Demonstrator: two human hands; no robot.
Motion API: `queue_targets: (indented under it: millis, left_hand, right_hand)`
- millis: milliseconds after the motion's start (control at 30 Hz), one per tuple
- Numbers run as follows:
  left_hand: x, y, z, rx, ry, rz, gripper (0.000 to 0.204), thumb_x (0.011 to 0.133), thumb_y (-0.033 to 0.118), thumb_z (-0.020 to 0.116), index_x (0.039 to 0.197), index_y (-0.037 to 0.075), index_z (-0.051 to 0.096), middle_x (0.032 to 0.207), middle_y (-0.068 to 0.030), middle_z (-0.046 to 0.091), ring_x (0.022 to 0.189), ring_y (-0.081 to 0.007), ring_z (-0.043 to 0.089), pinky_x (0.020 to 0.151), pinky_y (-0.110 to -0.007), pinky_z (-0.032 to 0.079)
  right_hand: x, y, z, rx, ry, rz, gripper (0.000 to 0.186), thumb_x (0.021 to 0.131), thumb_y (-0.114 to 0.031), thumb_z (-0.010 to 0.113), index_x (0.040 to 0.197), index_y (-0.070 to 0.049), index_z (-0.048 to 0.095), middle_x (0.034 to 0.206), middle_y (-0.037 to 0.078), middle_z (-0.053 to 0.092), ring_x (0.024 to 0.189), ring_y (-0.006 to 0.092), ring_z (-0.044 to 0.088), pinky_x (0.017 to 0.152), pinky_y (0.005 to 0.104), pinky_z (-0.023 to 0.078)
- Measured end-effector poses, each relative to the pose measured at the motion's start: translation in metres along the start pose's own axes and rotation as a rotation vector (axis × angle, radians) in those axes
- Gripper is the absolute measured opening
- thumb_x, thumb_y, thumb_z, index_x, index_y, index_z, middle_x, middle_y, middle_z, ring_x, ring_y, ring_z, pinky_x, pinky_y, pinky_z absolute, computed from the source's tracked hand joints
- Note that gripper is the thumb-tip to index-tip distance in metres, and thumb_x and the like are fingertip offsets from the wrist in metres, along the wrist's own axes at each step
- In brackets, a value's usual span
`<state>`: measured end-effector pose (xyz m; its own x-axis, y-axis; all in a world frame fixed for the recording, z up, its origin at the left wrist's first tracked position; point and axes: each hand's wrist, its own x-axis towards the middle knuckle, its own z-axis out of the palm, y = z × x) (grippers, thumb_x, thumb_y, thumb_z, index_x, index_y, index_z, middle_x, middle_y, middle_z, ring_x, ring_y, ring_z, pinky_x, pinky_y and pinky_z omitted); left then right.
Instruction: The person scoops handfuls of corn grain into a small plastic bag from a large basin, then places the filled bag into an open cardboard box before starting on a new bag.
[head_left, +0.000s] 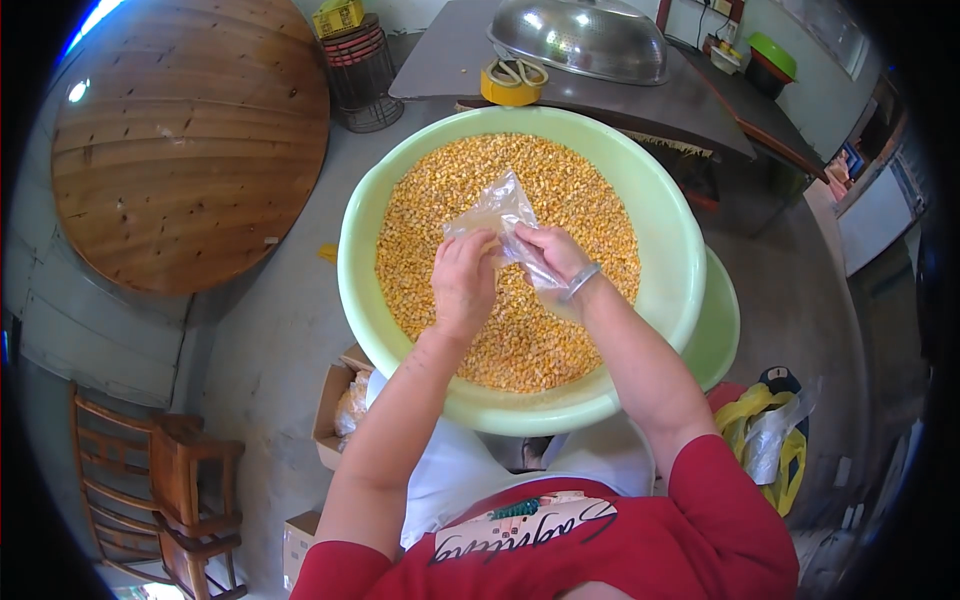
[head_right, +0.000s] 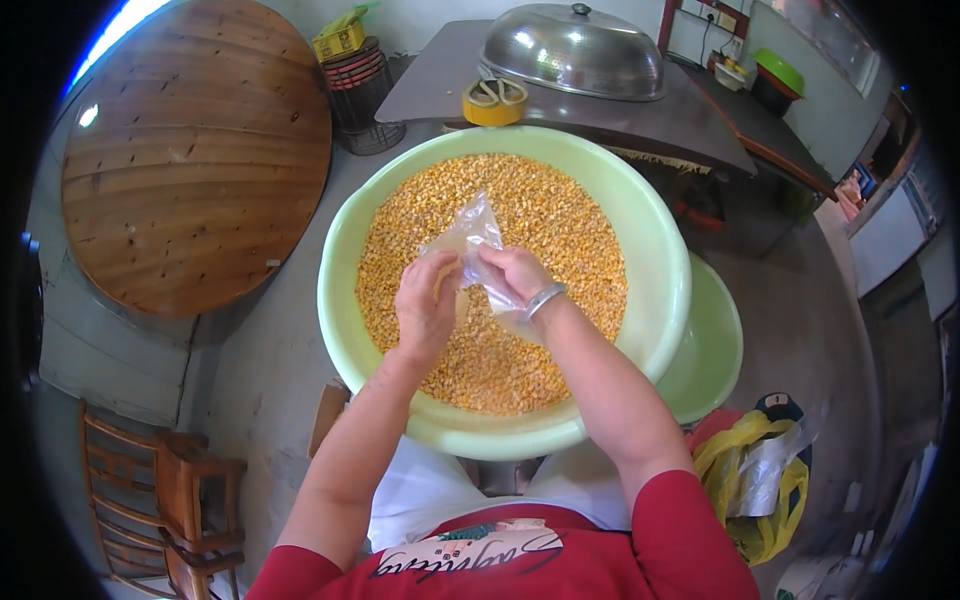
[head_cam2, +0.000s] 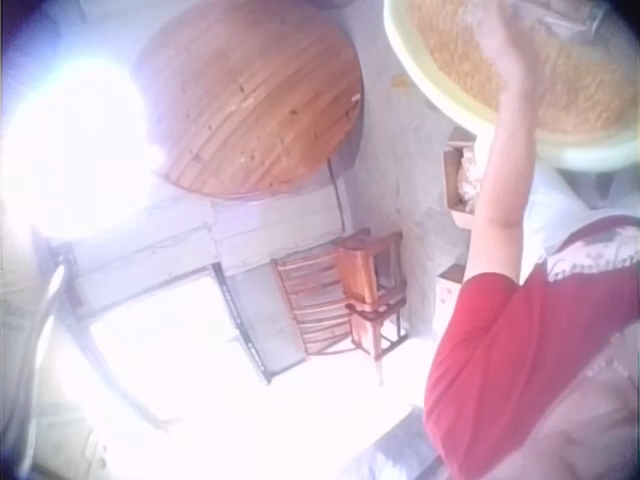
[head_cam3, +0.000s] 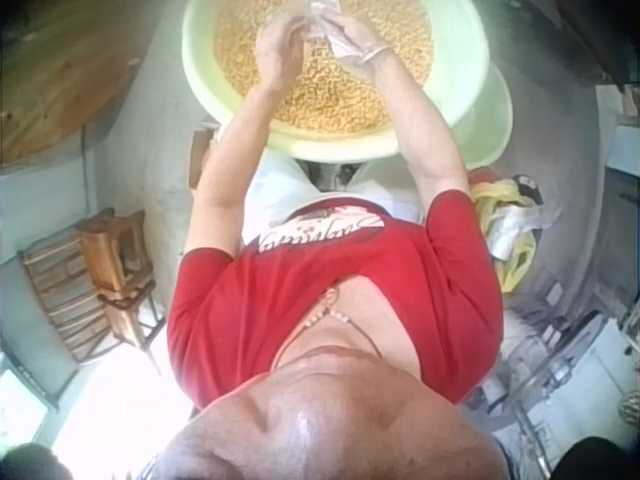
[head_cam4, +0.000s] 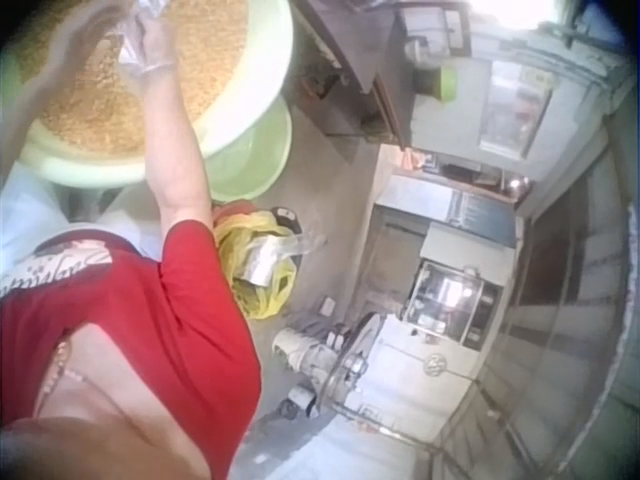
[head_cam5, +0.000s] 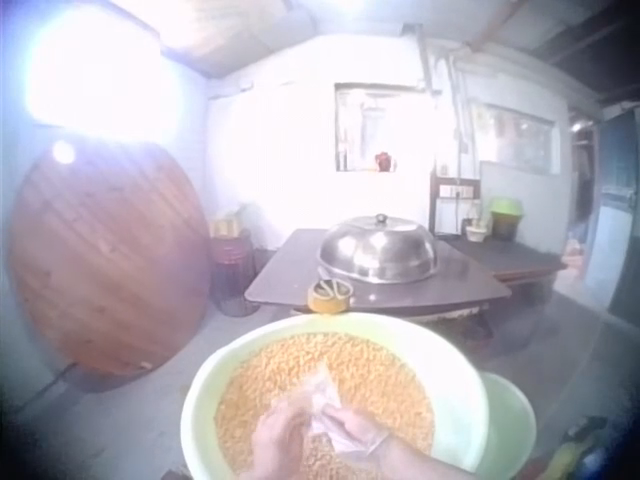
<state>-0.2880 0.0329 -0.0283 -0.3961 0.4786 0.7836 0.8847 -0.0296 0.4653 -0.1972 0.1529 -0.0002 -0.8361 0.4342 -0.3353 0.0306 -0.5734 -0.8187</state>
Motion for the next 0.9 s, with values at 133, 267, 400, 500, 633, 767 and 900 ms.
queue_targets:
  millis: [133,267,400,500,633,767,900]
  left_hand:
    - [-0.005,0.000,-0.007,-0.137,-0.093,-0.189,0.023,0.069,-0.004,0.058,0.089,0.007,0.062,0.085,-0.0114,0.062,0.080,-0.0280,0.059,0.071,-0.034,0.047]
    - [-0.006,0.000,-0.005,-0.216,-0.129,-0.248,0.018,0.070,-0.002,0.062,0.087,0.005,0.064,0.079,-0.0113,0.063,0.071,-0.0221,0.061,0.064,-0.030,0.047]
    - [-0.006,0.000,-0.010,-0.110,-0.273,-0.438,0.010,0.071,0.012,0.068,0.078,0.006,0.066,0.065,-0.0110,0.061,0.059,-0.0255,0.060,0.056,-0.033,0.047]
    - [-0.002,0.001,-0.013,-0.059,-0.369,-0.481,0.014,0.071,0.019,0.069,0.076,0.006,0.066,0.060,-0.0111,0.060,0.055,-0.0239,0.060,0.054,-0.033,0.046]
    - [-0.002,0.000,-0.010,-0.110,-0.435,-0.526,0.017,0.074,0.021,0.068,0.078,0.005,0.066,0.058,-0.0089,0.059,0.052,-0.0179,0.056,0.052,-0.030,0.044]
    - [-0.004,-0.011,-0.010,-0.270,-0.482,-0.624,0.017,0.076,0.019,0.066,0.080,0.001,0.065,0.058,-0.0017,0.057,0.055,-0.0061,0.052,0.051,-0.025,0.042]
    - [0.000,-0.007,-0.013,-0.286,-0.562,-0.588,0.018,0.079,0.017,0.064,0.081,-0.001,0.063,0.066,0.0004,0.059,0.061,-0.0053,0.052,0.054,-0.022,0.042]
  right_hand:
    - [0.013,0.003,-0.021,0.081,-0.076,0.011,0.019,0.084,-0.009,0.054,0.094,0.006,0.058,0.087,0.012,0.063,0.077,0.0181,0.063,0.070,0.0245,0.050]
    - [0.016,0.006,-0.023,-0.154,0.063,-0.201,0.024,0.078,-0.008,0.060,0.097,0.006,0.058,0.091,0.013,0.063,0.079,0.0187,0.063,0.070,0.0241,0.050]
    - [0.000,-0.008,-0.005,-0.638,0.237,-0.768,0.034,0.072,-0.009,0.065,0.104,0.000,0.058,0.095,0.011,0.063,0.088,0.0197,0.061,0.077,0.0291,0.047]
    - [-0.022,-0.018,0.004,-0.949,-0.066,-0.935,0.044,0.068,-0.013,0.070,0.110,-0.005,0.058,0.106,0.008,0.061,0.103,0.0197,0.054,0.089,0.0331,0.041]
    - [-0.024,-0.014,0.008,-1.288,-0.384,-0.943,0.040,0.066,-0.011,0.069,0.104,-0.004,0.060,0.102,0.010,0.060,0.094,0.0253,0.058,0.085,0.0344,0.045]
    - [-0.005,-0.001,-0.010,-1.247,-0.244,-0.917,0.022,0.070,-0.008,0.066,0.091,-0.002,0.064,0.087,0.009,0.063,0.077,0.0204,0.062,0.066,0.0277,0.050]
    - [0.000,0.000,-0.016,-1.093,-0.187,-0.699,0.011,0.076,-0.010,0.065,0.082,-0.001,0.065,0.068,0.005,0.062,0.062,0.0112,0.059,0.056,0.0239,0.046]
